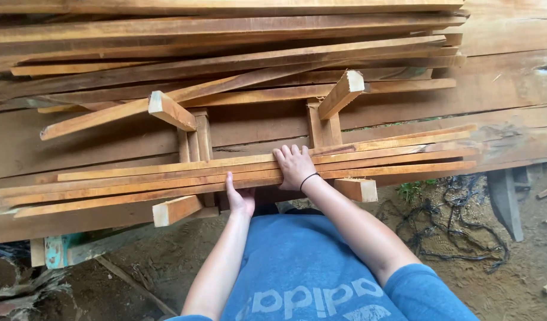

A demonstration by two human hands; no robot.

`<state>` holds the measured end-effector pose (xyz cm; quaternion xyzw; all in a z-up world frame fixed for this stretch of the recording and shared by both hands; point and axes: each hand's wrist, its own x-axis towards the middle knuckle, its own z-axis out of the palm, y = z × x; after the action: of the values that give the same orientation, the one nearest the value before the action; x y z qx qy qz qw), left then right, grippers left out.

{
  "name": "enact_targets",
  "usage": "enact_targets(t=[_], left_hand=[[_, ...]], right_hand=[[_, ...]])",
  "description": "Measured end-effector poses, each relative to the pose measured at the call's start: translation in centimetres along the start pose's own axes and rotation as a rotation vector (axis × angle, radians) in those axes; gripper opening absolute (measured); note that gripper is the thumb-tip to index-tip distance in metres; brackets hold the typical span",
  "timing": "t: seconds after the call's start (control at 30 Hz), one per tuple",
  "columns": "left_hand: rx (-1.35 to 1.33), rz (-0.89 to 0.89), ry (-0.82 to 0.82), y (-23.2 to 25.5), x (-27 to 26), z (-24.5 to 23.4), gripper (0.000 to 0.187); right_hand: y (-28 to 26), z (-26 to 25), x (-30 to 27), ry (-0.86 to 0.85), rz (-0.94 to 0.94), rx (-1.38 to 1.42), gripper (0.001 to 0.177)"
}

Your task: Organizing and placing thin wood strips into a wooden rack for storage or drying.

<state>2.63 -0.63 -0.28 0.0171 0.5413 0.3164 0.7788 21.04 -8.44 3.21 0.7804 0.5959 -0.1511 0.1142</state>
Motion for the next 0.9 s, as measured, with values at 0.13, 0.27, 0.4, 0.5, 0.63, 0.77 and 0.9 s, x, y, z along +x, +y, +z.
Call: enact_targets(t=[0.13, 0.27, 0.4, 0.5, 0.63, 0.77, 0.9], left_hand=[[-0.042, 0.021, 0.037, -0.5, 0.2, 0.1, 0.089], [-0.127, -0.028, 0.083, 0.3, 0.2, 2.2, 0.085], [-0.15, -0.032, 0.046, 0.0, 6.8, 1.2, 0.087], [-0.174, -0.094, -0.015, 3.8, 5.6, 8.3, 0.09], [0.002, -0.099, 0.01, 6.2, 4.0, 10.5, 0.11], [0.387, -0.281, -0.116, 7.5, 0.2, 10.2, 0.132], [1.282, 0.117, -0.384, 5.5, 5.8, 2.8, 0.051]], right_hand=[[0.1, -0.5, -0.7, 0.06, -0.032, 0.039, 0.114], [0.1, -1.9, -0.3, 0.072, -0.007, 0.129, 0.109], [-0.4, -4.2, 1.1, 0.056, 0.174, 0.176, 0.113], [0.1, -4.9, 3.5, 0.068, 0.34, 0.206, 0.112], [0.5, -5.6, 6.2, -0.013, 0.355, 0.253, 0.127], [1.0, -3.2, 5.4, -0.008, 0.35, 0.275, 0.131], [-0.9, -0.9, 3.0, 0.194, 0.378, 0.113, 0.113]])
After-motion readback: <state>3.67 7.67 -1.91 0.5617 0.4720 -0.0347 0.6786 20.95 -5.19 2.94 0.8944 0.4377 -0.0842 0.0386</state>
